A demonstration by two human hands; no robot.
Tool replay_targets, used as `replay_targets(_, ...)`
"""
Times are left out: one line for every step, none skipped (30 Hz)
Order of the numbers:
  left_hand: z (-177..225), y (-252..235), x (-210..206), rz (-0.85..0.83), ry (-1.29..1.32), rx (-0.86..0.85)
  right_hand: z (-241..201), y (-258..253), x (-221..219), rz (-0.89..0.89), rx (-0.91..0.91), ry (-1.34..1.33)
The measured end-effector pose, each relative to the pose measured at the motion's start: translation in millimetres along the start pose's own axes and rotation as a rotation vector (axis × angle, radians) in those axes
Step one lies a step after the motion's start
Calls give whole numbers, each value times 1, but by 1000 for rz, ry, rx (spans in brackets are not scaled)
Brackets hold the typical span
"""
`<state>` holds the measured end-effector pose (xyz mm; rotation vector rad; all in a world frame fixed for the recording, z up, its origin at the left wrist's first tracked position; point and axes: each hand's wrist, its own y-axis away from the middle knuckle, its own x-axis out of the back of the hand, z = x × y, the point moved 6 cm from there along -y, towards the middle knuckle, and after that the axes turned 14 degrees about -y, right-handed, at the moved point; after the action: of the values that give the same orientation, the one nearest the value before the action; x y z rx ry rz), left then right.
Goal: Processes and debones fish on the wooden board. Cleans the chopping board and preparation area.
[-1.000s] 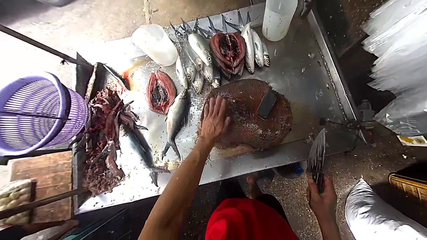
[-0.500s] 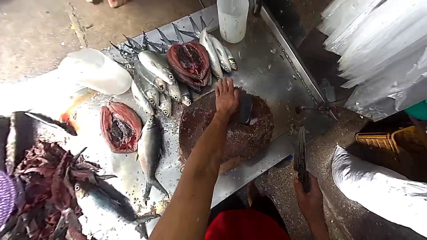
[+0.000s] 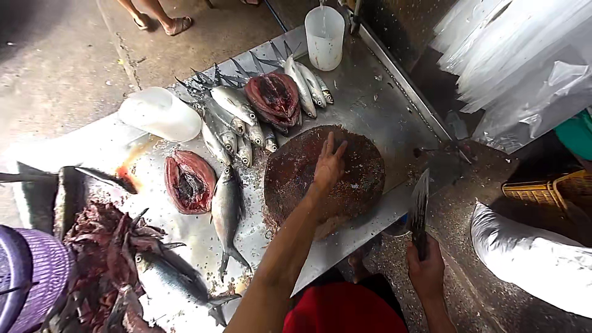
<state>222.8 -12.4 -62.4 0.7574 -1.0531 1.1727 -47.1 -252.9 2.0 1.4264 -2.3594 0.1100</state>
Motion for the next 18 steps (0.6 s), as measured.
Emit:
replay_targets(-16,15,20,37,-4,20,1,-1,1,-15,24,0)
replay_targets(-33,36,38,72,-17,62,3,-3,3,-29,47,3)
replay_targets(-50,61,51,95,-42,119,7,-6,5,-46,59,4)
replay_targets(-67,87,58,99,-75,183,12,-8,7,-59,57,3)
replay_targets(-79,113,59,102,-115,243,17,-10,9,-71,46,-2)
replay_targets(-85,134,57,101,-160,295,21,-13,11,-82,33,-8)
replay_targets(-86,150,52,83,-219,338,25,-14,13,-94,16,-13)
replay_targets(-81,160,46,61,-282,375,28,-15,16,-105,1,-13)
replay_targets(-71,163,42,52,-340,396,30,-18,18,-109,-9,-8)
replay_targets(-56,161,38,52,-368,397,31,-20,21,-110,-15,-1)
replay_targets(-38,156,31,42,-377,383,33,-21,24,-112,-21,2)
replay_targets(-22,148,19,26,-383,366,34,-23,28,-110,-19,-3)
replay_targets(-10,138,4,1,-382,364,35,-24,32,-110,-22,-10)
replay_targets(-2,127,-11,-28,-387,379,36,-24,37,-109,-34,-22)
replay_targets(4,112,-22,-42,-393,404,37,-25,42,-104,-40,-31)
replay_targets(12,96,-29,-57,-386,420,38,-23,47,-100,-49,-43)
replay_targets(21,76,-36,-79,-366,424,38,-22,51,-93,-58,-56)
replay_targets(32,52,-42,-107,-351,426,38,-21,55,-86,-68,-69)
